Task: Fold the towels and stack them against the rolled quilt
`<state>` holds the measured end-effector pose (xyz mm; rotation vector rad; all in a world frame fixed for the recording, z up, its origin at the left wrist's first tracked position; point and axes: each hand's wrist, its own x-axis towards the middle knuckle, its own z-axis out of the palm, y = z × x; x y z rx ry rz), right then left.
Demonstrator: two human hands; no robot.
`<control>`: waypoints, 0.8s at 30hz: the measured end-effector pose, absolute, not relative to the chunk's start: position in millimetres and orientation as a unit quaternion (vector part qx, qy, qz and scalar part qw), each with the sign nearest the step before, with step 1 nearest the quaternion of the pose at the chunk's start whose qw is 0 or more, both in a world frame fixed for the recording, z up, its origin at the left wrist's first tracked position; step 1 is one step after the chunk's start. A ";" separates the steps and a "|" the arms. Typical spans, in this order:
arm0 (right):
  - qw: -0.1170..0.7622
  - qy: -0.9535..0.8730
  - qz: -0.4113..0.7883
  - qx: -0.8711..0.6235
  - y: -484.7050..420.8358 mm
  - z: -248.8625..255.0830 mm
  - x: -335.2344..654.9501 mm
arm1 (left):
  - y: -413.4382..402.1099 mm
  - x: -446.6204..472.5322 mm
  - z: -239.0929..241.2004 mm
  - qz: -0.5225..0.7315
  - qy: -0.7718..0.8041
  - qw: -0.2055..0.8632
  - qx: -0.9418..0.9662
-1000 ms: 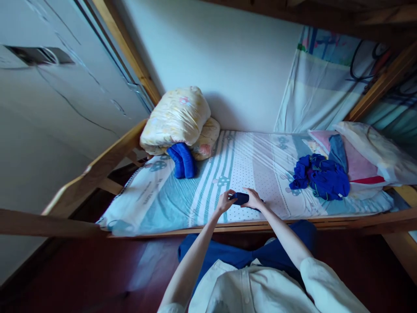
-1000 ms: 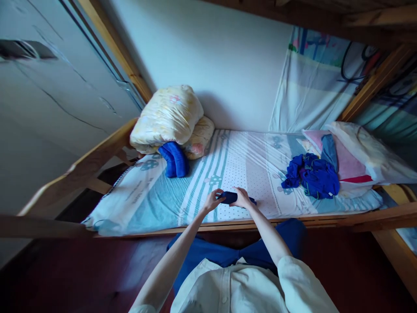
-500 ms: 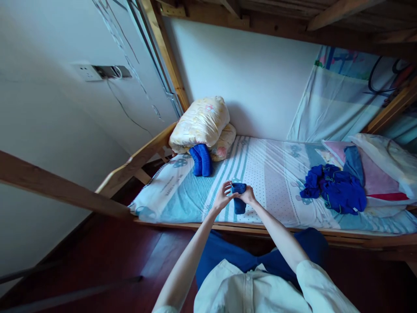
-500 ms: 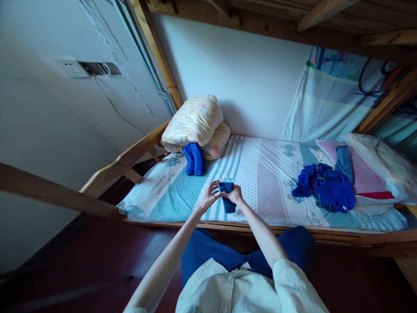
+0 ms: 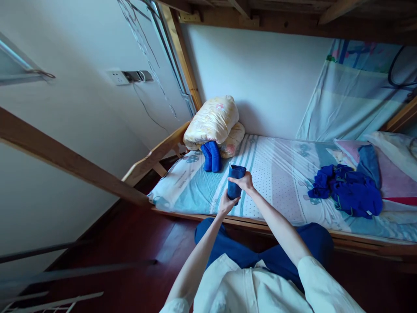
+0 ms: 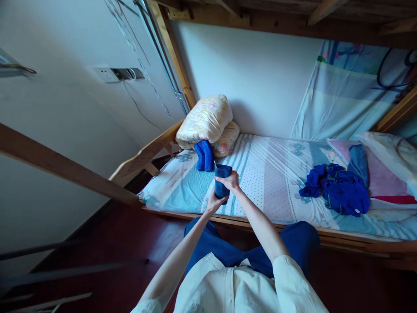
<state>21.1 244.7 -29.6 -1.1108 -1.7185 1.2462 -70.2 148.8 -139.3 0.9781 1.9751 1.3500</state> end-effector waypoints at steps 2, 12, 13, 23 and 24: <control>0.365 -0.670 0.483 -0.430 245.5 -23.9 21.7 | 150.8 -63.6 -136.6 0.513 0.737 0.264 0.351; 0.344 -0.665 0.490 -0.447 271.5 -45.9 -32.8 | 178.1 -89.7 -156.1 0.543 0.743 0.254 0.298; 0.341 -0.666 0.490 -0.448 276.6 -51.8 -46.0 | 182.7 -101.1 -161.8 0.535 0.753 0.248 0.290; 0.353 -0.687 0.483 -0.411 361.5 -120.8 -215.3 | 265.4 -258.7 -209.1 0.495 0.804 0.220 0.246; 0.353 -0.692 0.480 -0.407 371.1 -128.8 -231.1 | 273.5 -272.3 -213.1 0.492 0.808 0.211 0.246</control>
